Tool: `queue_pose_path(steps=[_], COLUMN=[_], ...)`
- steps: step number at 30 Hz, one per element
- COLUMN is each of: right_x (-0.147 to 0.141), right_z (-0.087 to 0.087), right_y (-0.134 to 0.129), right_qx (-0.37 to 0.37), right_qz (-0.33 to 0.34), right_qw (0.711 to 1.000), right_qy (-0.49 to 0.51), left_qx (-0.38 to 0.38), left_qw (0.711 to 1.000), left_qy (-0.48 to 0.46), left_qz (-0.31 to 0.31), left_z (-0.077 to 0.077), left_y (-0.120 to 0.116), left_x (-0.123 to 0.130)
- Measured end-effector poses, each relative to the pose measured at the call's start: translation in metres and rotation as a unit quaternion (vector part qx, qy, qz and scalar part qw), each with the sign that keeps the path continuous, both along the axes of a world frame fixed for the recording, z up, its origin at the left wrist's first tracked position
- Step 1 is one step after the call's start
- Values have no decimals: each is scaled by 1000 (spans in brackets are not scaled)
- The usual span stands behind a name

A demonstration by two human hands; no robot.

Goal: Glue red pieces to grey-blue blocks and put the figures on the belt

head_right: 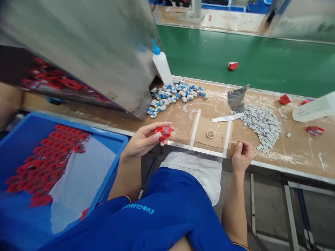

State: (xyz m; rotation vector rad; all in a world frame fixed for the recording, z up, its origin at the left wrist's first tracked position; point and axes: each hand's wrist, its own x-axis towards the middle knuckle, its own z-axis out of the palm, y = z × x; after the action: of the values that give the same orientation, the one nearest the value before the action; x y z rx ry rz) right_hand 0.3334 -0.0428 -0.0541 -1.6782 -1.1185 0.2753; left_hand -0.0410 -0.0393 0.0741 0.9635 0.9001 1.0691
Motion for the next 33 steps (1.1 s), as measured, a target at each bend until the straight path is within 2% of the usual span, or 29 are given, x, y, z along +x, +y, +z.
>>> queue_pose_path(steps=[2, 3, 5, 7, 8, 9, 12, 16, 23, 28, 30, 33], right_x=[-16, -27, -55, -83, -94, -102, -110, -105, -111, -114, -113, -109], right_z=[10, 17, 35, 53, 60, 65, 69, 64, 58, 55, 54, 52], right_y=[-18, -28, -43, -49, -49, -46, -36, -31, -32, -32, -32, -33], right_qx=[22, 36, 61, 60, 58, 52, 36, 38, 54, 84, 83, 60], right_qz=[10, 38, 141, 252, 285, 289, 286, 303, 256, 210, 219, 251], right_qw=[1000, 999, 988, 966, 957, 956, 957, 952, 965, 973, 970, 959], right_qy=[12, 13, -5, -15, -21, -27, -41, -38, 0, 35, 63, 116], left_qx=[-42, -56, -66, -59, -51, -39, 21, 92, 32, 70, 100, 130], left_qw=[996, 990, 978, 969, 968, 969, 976, 975, 990, 996, 994, 989], left_qy=[-51, -70, -96, -100, -95, -84, -46, -22, -60, -44, -42, -53], left_qz=[-67, -105, -174, -220, -228, -230, -213, -203, -122, -25, -16, -46], left_z=[-17, -25, -40, -53, -58, -62, -70, -74, -75, -71, -70, -70], left_y=[11, 14, 19, 22, 23, 25, 31, 38, 27, 14, 12, 13], left_x=[22, 31, 47, 59, 63, 66, 69, 68, 80, 97, 98, 92])
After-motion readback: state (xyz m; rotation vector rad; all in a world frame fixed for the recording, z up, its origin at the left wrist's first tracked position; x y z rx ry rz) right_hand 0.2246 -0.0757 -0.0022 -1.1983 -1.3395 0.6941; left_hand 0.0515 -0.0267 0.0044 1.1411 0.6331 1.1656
